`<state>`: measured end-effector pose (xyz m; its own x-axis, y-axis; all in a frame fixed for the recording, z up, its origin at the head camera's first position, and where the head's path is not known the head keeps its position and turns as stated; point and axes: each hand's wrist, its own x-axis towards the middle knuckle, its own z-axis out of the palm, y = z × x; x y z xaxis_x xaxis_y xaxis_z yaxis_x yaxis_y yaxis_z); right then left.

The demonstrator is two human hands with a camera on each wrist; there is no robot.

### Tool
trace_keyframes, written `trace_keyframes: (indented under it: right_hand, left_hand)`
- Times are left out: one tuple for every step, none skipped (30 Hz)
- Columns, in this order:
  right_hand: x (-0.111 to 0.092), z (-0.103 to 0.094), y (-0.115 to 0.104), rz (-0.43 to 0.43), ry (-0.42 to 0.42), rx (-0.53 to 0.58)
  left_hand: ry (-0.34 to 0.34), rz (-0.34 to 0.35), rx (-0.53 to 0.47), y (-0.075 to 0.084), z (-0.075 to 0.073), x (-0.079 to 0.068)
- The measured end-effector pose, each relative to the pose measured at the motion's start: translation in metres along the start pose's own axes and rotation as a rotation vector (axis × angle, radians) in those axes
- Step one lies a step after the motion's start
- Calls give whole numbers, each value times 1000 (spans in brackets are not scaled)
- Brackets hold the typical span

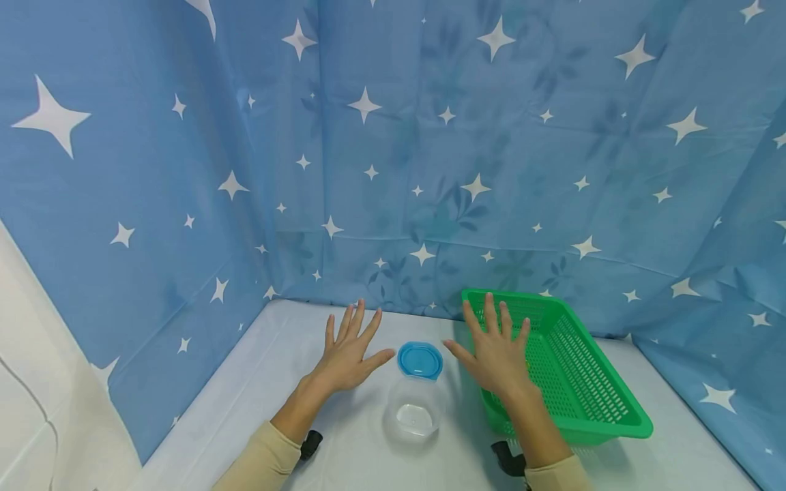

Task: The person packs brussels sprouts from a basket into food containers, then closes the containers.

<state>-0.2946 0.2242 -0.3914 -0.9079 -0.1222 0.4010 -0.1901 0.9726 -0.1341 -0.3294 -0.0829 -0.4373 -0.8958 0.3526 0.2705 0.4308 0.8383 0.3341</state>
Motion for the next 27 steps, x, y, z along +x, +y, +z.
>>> trace_keyframes:
  right_hand:
    - [0, 0, 1, 1, -5, -4]
    - [-1, 0, 2, 2, -12, -4]
    - [-2, 0, 3, 2, -20, -5]
    - [-3, 0, 4, 4, -32, -8]
    - [-3, 1, 5, 4, -45, -10]
    - [-4, 2, 6, 4, -55, -11]
    - [-4, 2, 7, 4, -65, -6]
    - [-5, 3, 7, 4, -73, -1]
    - [-5, 4, 8, 4, -78, 3]
    - [-5, 5, 8, 5, -80, 7]
    - [-5, 5, 8, 4, -79, 11]
    - [-4, 6, 8, 4, -78, 15]
    - [-4, 6, 7, 4, -77, 18]
    - [-4, 6, 7, 4, -76, 17]
    - [-4, 6, 7, 3, -74, 16]
    - [-4, 6, 7, 3, -74, 13]
    - [-4, 6, 7, 1, -71, 10]
    - [-4, 6, 7, -1, -68, 7]
    - [-3, 6, 8, -3, -64, 4]
    - [-3, 5, 8, -6, -58, 4]
    - [-2, 5, 8, -13, -47, 4]
    - [-1, 5, 9, -20, -38, 5]
    - [0, 5, 9, -28, -24, 11]
    - [0, 4, 9, -36, -7, 18]
    - [1, 4, 9, -42, 9, 30]
    - [2, 4, 10, -49, 29, 48]
    - [3, 3, 10, -57, 51, 70]
  left_hand:
    - [8, 2, 6, 0, 0, 0]
    - [11, 4, 11, 0, 0, -1]
    - [16, 7, 13, 0, 0, -1]
    - [24, 13, 24, 0, 1, -1]
    - [31, 21, 28, 0, 2, -2]
    - [37, 30, 26, 0, 3, -3]
    - [41, 40, 20, 0, 4, -4]
    - [40, 45, 20, 0, 5, -4]
    - [42, 50, 17, -1, 6, -5]
    - [40, 52, 18, -1, 7, -5]
    - [38, 49, 20, -1, 8, -5]
    - [38, 47, 25, -1, 8, -5]
    - [35, 44, 32, -1, 9, -5]
    - [31, 39, 40, -1, 10, -5]
    - [28, 36, 43, -1, 10, -4]
    - [26, 35, 48, 0, 10, -4]
    - [26, 35, 54, 0, 10, -4]
    - [25, 36, 59, 0, 10, -4]
    - [27, 41, 57, 1, 9, -4]
    - [32, 46, 56, 2, 9, -3]
    - [37, 51, 51, 3, 8, -3]
    - [44, 58, 46, 3, 7, -3]
    - [50, 65, 41, 4, 6, -3]
    - [58, 73, 36, 6, 5, -4]
    - [63, 80, 29, 7, 5, -4]
    - [63, 84, 24, 7, 4, -4]
    - [61, 87, 20, 8, 4, -4]
